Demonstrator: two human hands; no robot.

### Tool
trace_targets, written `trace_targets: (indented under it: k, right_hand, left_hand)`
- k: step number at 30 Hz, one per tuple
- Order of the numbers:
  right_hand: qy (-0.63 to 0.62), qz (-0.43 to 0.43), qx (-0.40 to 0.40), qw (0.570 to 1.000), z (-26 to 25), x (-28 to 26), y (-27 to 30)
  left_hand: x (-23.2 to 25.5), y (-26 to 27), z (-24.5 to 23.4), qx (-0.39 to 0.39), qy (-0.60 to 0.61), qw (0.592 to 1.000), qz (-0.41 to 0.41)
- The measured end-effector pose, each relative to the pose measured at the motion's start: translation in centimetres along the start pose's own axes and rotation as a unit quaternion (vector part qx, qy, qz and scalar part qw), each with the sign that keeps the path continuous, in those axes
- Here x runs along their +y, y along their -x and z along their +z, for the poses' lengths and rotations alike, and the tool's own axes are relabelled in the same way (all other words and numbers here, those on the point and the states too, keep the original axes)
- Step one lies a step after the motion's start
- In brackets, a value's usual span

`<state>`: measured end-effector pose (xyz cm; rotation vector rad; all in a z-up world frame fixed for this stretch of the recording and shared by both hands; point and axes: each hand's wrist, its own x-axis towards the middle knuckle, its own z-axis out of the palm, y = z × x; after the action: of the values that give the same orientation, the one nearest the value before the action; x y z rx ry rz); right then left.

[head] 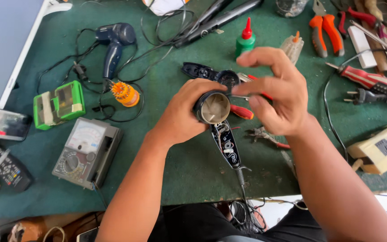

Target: The person disassembles a hair dryer, removes the internal motor and fan assembly, and applies glue to the fan blades. They then reassemble the unit by placing the motor back into the housing and securing the outer casing.

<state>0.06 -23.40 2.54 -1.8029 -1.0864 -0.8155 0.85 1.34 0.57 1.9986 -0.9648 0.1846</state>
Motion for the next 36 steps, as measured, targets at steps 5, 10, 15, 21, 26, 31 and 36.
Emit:
trace_targets:
  k: [5,10,15,21,26,31,36]
  right_hand:
    - [0.034,-0.018,-0.049,0.998,1.2,-0.5,-0.1]
    - [-0.025,0.014,-0.061,0.998,1.1,-0.8,-0.1]
    - [0.023,0.032,-0.077,0.996,1.1,-0.6,0.1]
    - [-0.001,0.035,-0.092,0.995,1.1,-0.7,-0.2]
    - [0.003,0.038,-0.100,0.994,1.2,-0.3,0.2]
    - [0.004,0.041,-0.111,0.993,1.3,-0.2,0.3]
    - [-0.013,0.050,-0.101,0.994,1.2,-0.5,0.2]
  left_hand:
    - [-1.0,-0.1,-0.4,0.002,-0.020,1.000,0.002]
    - [-1.2,-0.1,-0.4,-0.003,-0.020,1.000,0.006]
    - [-1.2,-0.1,-0.3,-0.003,-0.019,1.000,-0.011]
    - [-1.1,-0.1,-0.6,-0.010,-0.026,1.000,-0.006]
    - [-0.8,-0.2,-0.8,-0.014,-0.026,1.000,-0.010]
    - [-0.9,-0.1,-0.9,-0.016,-0.027,0.999,-0.006]
    - [-0.7,-0.1,-1.0,-0.019,-0.031,0.999,-0.006]
